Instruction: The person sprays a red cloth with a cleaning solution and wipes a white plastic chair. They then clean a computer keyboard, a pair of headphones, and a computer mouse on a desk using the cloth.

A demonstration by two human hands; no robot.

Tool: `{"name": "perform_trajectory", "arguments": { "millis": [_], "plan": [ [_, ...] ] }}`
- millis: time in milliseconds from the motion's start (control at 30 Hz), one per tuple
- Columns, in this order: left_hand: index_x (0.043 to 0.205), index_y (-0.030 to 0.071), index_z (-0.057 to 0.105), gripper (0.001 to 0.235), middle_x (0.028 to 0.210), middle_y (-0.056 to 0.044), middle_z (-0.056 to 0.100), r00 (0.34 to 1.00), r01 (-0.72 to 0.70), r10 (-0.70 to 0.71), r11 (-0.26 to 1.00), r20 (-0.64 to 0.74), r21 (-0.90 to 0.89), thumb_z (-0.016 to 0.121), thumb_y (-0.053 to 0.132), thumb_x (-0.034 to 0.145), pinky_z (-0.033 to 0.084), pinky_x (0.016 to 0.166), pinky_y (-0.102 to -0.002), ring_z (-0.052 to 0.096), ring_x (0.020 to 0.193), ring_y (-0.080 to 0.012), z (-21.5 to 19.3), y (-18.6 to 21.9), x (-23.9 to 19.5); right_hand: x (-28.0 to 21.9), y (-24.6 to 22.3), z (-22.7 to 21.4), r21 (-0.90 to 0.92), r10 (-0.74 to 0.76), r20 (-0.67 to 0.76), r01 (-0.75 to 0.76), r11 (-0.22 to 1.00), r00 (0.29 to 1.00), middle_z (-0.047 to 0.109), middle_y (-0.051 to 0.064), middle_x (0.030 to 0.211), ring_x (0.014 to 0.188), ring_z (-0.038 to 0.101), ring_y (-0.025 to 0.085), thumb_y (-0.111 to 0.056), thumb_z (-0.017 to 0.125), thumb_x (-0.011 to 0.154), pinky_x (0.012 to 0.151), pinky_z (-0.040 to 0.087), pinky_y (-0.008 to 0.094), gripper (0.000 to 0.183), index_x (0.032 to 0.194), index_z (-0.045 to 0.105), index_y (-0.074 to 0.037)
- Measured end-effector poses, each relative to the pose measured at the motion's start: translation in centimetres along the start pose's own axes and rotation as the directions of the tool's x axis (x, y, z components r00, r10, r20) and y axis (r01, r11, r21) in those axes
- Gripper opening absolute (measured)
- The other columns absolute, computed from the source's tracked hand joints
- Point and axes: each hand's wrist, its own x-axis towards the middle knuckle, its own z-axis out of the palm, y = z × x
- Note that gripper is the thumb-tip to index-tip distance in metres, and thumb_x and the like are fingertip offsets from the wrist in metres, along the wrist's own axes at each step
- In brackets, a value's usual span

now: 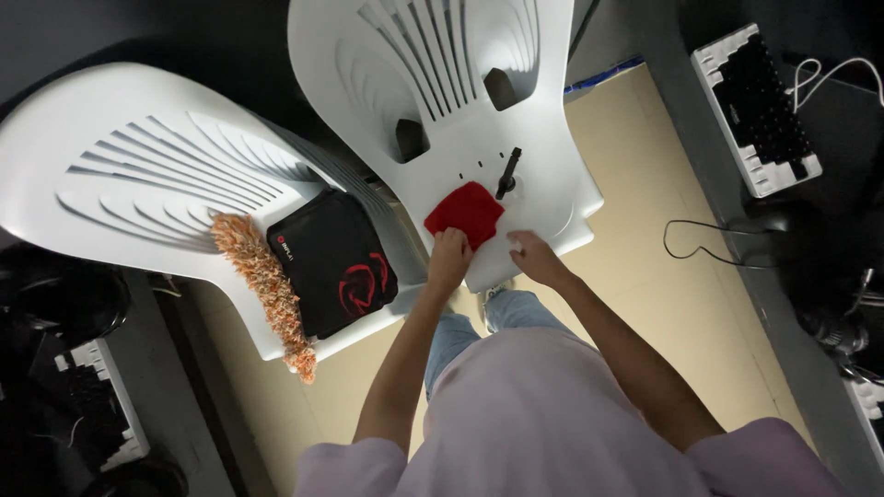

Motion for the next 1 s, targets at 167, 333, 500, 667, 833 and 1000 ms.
{"name": "perform_trajectory", "arguments": {
  "millis": [167,333,500,667,833,1000],
  "plan": [
    [0.095,0.004,0.057,0.014,0.091,-0.018,0.062,0.971,0.238,-0.229,0.954,0.068,-0.185,0.067,0.011,0.088,0.048,0.084,-0.050,0.058,0.094,-0.0391,-2.0,1.6,-0.7,2.3,-1.9,-1.5,-0.039,-0.138,-0.361,0.133,0.990,0.922,0.024,0.023,0.159,0.126,0.047,0.041,-0.011,0.081,0.081,0.097,0.054,0.043,0.095,0.160,0.027,-0.006],
    [0.101,0.004,0.057,0.014,0.092,-0.020,0.062,0.952,0.301,-0.303,0.911,0.039,-0.280,0.063,0.014,0.093,0.048,0.081,-0.053,0.059,0.091,-0.0409,-2.1,2.5,-1.2,5.4,-6.7,-4.1,-0.227,-0.203,-0.465,0.105,0.968,0.862,0.018,0.024,0.165,0.137,0.031,0.044,-0.015,0.094,0.072,0.110,0.037,0.056,0.118,0.161,0.017,-0.007],
    [0.103,0.007,0.065,0.014,0.103,-0.020,0.069,0.974,0.216,-0.224,0.961,-0.029,-0.170,0.055,0.013,0.096,0.046,0.088,-0.051,0.057,0.098,-0.0424,-1.0,1.4,-2.1,9.4,-5.0,-2.6,-0.121,-0.130,-0.408,0.087,0.989,0.904,0.034,0.017,0.150,0.128,0.036,0.039,-0.023,0.095,0.071,0.111,0.036,0.050,0.125,0.162,0.011,-0.006],
    [0.100,0.002,0.062,0.022,0.101,-0.021,0.066,0.957,0.285,-0.289,0.949,-0.008,-0.131,0.070,0.023,0.095,0.046,0.091,-0.050,0.056,0.100,-0.0416,-3.5,3.5,-1.6,9.7,-4.8,-2.4,-0.143,-0.163,-0.432,0.111,0.983,0.887,0.047,0.014,0.148,0.123,0.040,0.035,-0.021,0.088,0.082,0.107,0.039,0.049,0.102,0.162,0.025,-0.008],
    [0.103,0.001,0.061,0.044,0.102,-0.022,0.065,0.981,0.164,-0.179,0.972,-0.078,-0.168,0.081,0.022,0.070,0.046,0.087,-0.050,0.056,0.101,-0.0447,-4.3,3.5,-2.0,8.1,-5.9,-3.5,-0.181,-0.140,-0.385,0.074,0.981,0.912,0.058,0.014,0.134,0.124,0.040,0.035,-0.030,0.082,0.088,0.109,0.035,0.051,0.093,0.161,0.029,-0.006],
    [0.111,0.011,0.070,0.024,0.097,-0.019,0.069,0.872,0.477,-0.489,0.860,-0.024,-0.181,0.074,0.029,0.095,0.051,0.086,-0.049,0.065,0.098,-0.0391,-3.6,1.2,-1.4,6.5,-2.9,-2.4,-0.415,-0.363,-0.330,0.212,0.885,0.871,0.051,0.023,0.135,0.131,0.042,0.041,-0.037,0.078,0.089,0.107,0.037,0.053,0.081,0.148,0.038,0.002]
  ]
}}
